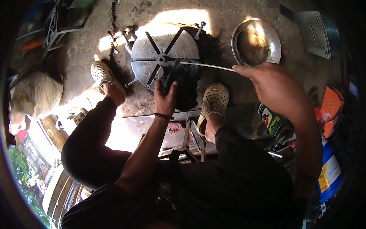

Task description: The person sits on the floor and uses a stick to apply a substance from a bowl onto a circular metal object, repeatedly rubbing and scraping its surface.

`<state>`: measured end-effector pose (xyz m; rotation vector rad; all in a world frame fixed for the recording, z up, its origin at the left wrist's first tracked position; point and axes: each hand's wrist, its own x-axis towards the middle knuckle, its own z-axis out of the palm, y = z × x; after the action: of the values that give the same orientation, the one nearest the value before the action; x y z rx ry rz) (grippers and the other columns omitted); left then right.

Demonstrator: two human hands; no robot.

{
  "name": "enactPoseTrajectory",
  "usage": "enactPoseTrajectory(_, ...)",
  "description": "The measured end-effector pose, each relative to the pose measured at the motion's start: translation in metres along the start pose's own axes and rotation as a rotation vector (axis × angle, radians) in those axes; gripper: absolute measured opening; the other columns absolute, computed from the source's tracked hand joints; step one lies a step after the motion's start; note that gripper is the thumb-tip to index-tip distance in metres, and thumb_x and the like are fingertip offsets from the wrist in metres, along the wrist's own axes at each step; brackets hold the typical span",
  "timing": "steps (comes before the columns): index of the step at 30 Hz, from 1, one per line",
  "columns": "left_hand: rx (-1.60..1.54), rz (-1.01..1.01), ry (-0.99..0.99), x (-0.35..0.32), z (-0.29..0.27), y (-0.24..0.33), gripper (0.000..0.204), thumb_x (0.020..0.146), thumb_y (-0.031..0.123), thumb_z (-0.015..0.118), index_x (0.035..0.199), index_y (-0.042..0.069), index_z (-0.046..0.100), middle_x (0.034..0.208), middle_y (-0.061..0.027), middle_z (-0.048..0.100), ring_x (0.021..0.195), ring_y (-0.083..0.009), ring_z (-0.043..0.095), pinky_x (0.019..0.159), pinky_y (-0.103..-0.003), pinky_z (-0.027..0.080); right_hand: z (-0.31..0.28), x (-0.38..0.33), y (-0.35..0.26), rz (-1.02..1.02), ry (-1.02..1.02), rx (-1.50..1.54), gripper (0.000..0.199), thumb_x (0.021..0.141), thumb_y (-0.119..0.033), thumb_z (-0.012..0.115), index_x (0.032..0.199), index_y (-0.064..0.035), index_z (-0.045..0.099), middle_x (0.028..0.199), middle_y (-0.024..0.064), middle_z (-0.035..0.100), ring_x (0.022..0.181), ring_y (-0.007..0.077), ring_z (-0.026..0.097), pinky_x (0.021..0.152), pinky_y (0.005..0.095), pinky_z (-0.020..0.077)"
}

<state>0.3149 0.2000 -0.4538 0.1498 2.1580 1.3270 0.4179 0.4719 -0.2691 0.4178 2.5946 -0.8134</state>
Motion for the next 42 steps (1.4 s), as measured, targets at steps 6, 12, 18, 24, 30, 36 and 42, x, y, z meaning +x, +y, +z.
enactPoseTrajectory(6, -0.155, 0.028, 0.135, 0.006, 0.009, -0.002, 0.041, 0.089, 0.022, 0.068, 0.115, -0.004, 0.052, 0.102, -0.0118, 0.061, 0.091, -0.0174, 0.058, 0.083, -0.029, 0.047, 0.008, -0.003, -0.022, 0.065, -0.074, -0.225, 0.049, 0.079, 0.005, 0.053, 0.122, -0.0149, 0.062, 0.092, 0.0152, 0.064, 0.087, 0.0331, 0.061, 0.080, 0.0412, 0.0486)
enactPoseTrajectory(12, -0.239, -0.077, 0.179, 0.000, 0.030, -0.011, 0.039, 0.090, 0.018, 0.065, 0.117, -0.004, 0.049, 0.102, -0.0155, 0.061, 0.094, -0.0207, 0.059, 0.086, -0.032, 0.047, 0.011, 0.019, -0.030, 0.086, -0.131, -0.260, 0.053, 0.077, 0.006, 0.052, 0.125, -0.0157, 0.060, 0.087, 0.0153, 0.063, 0.081, 0.0334, 0.061, 0.077, 0.0433, 0.0482)
enactPoseTrajectory(18, -0.200, -0.114, 0.303, -0.001, 0.035, 0.005, 0.051, 0.090, 0.020, 0.064, 0.127, -0.007, 0.042, 0.111, -0.0188, 0.058, 0.100, -0.0237, 0.058, 0.091, -0.034, 0.045, 0.025, 0.032, -0.033, 0.112, -0.200, -0.265, 0.056, 0.079, 0.004, 0.052, 0.130, -0.0176, 0.058, 0.083, 0.0158, 0.060, 0.077, 0.0342, 0.060, 0.072, 0.0439, 0.0487)
enactPoseTrajectory(24, -0.260, -0.064, 0.261, -0.002, 0.032, 0.005, 0.055, 0.089, 0.019, 0.063, 0.131, -0.007, 0.039, 0.113, -0.0199, 0.056, 0.103, -0.0246, 0.057, 0.092, -0.035, 0.045, 0.048, 0.028, -0.027, 0.120, -0.205, -0.184, 0.060, 0.079, 0.005, 0.052, 0.134, -0.0186, 0.053, 0.081, 0.0175, 0.058, 0.074, 0.0352, 0.060, 0.069, 0.0438, 0.0487)
enactPoseTrajectory(30, -0.108, 0.012, 0.251, -0.002, 0.035, 0.004, 0.055, 0.088, 0.019, 0.062, 0.131, -0.007, 0.040, 0.116, -0.0247, 0.057, 0.106, -0.0319, 0.058, 0.094, -0.038, 0.044, 0.048, 0.045, -0.028, 0.051, -0.308, -0.412, 0.059, 0.077, 0.001, 0.057, 0.133, -0.0157, 0.054, 0.079, 0.0162, 0.059, 0.072, 0.0314, 0.062, 0.065, 0.0435, 0.0491)
enactPoseTrajectory(36, -0.279, -0.066, 0.148, -0.007, 0.050, -0.013, 0.056, 0.087, 0.016, 0.061, 0.134, -0.006, 0.040, 0.119, -0.0262, 0.058, 0.110, -0.0334, 0.058, 0.095, -0.037, 0.044, 0.034, 0.056, -0.049, -0.071, -0.290, -0.580, 0.051, 0.079, -0.005, 0.057, 0.130, -0.0083, 0.054, 0.064, 0.0083, 0.062, 0.062, 0.0248, 0.066, 0.055, 0.0361, 0.0531)
enactPoseTrajectory(42, -0.363, -0.249, -0.165, -0.015, 0.060, 0.001, 0.056, 0.086, 0.012, 0.058, 0.136, -0.007, 0.040, 0.123, -0.0254, 0.058, 0.115, -0.0273, 0.058, 0.095, -0.034, 0.045, 0.022, 0.031, -0.052, 0.080, -0.327, -0.507, 0.061, 0.075, 0.001, 0.058, 0.134, -0.0123, 0.052, 0.066, 0.0134, 0.059, 0.062, 0.0291, 0.063, 0.058, 0.0415, 0.0505)
